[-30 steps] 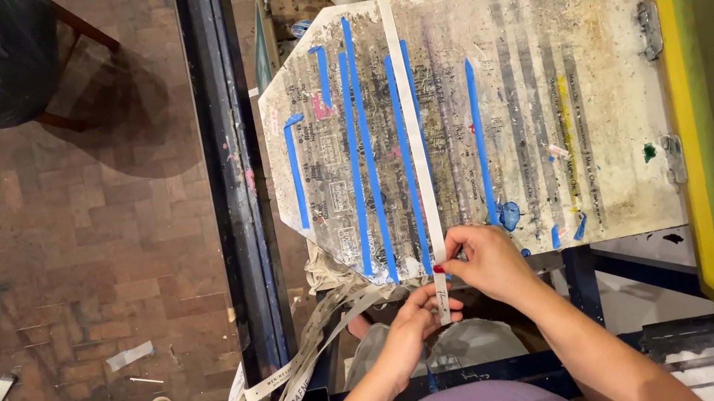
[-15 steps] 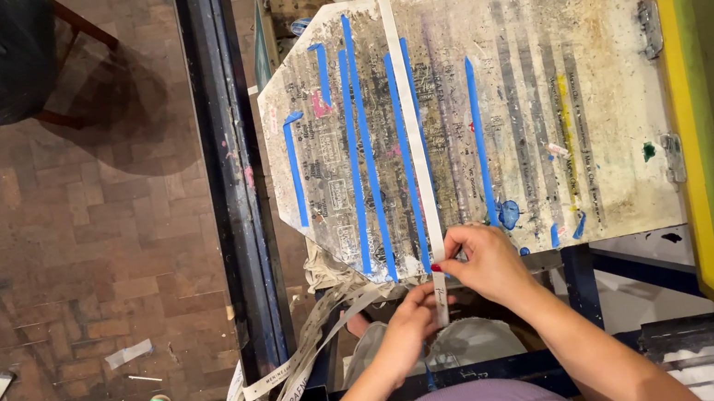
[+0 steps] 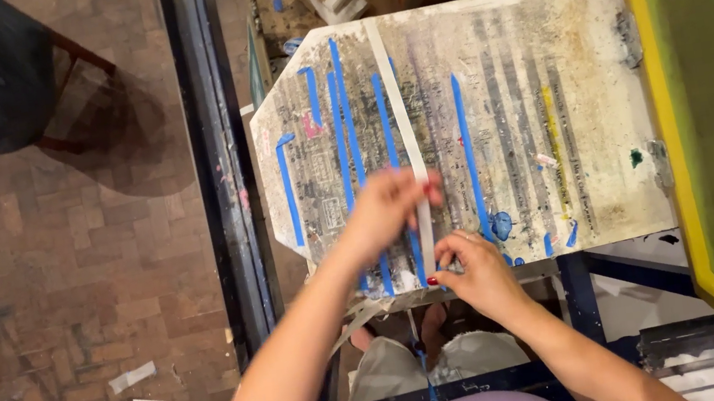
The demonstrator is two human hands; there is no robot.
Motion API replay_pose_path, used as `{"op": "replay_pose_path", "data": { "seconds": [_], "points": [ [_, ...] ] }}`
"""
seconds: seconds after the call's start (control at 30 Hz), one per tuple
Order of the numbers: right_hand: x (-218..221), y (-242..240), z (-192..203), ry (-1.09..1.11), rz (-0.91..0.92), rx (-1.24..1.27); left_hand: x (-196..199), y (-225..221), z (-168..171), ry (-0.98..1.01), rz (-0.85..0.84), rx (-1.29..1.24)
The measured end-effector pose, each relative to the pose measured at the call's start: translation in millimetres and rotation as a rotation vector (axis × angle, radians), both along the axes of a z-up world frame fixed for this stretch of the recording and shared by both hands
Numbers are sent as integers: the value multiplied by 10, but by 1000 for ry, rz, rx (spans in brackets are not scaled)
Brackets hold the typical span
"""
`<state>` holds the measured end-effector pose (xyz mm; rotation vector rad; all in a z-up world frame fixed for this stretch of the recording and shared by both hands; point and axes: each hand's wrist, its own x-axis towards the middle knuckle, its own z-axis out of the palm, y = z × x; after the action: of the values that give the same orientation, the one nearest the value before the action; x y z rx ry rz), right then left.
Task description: Screen printing black ink onto thin white fabric strips using a manual screen printing press and a squeegee.
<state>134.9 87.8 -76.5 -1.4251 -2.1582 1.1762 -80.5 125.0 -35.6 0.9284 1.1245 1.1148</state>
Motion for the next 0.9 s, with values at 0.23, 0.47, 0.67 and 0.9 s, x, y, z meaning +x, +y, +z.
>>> {"op": "replay_pose_path", "data": {
  "seconds": [0.23, 0.47, 0.67, 0.9],
  "points": [
    [-80, 69, 302, -133, 3, -246, -643, 1605, 219, 247, 75, -29],
    [-115, 90, 331, -147, 10, -246, -871, 2153, -444, 947, 139, 178],
    [-128, 102, 368, -172, 18, -269, -793, 2150, -393, 956, 187, 92],
    [-149, 112, 406, -171, 4, -294, -748, 2141, -308, 979, 191, 30]
  ]
}}
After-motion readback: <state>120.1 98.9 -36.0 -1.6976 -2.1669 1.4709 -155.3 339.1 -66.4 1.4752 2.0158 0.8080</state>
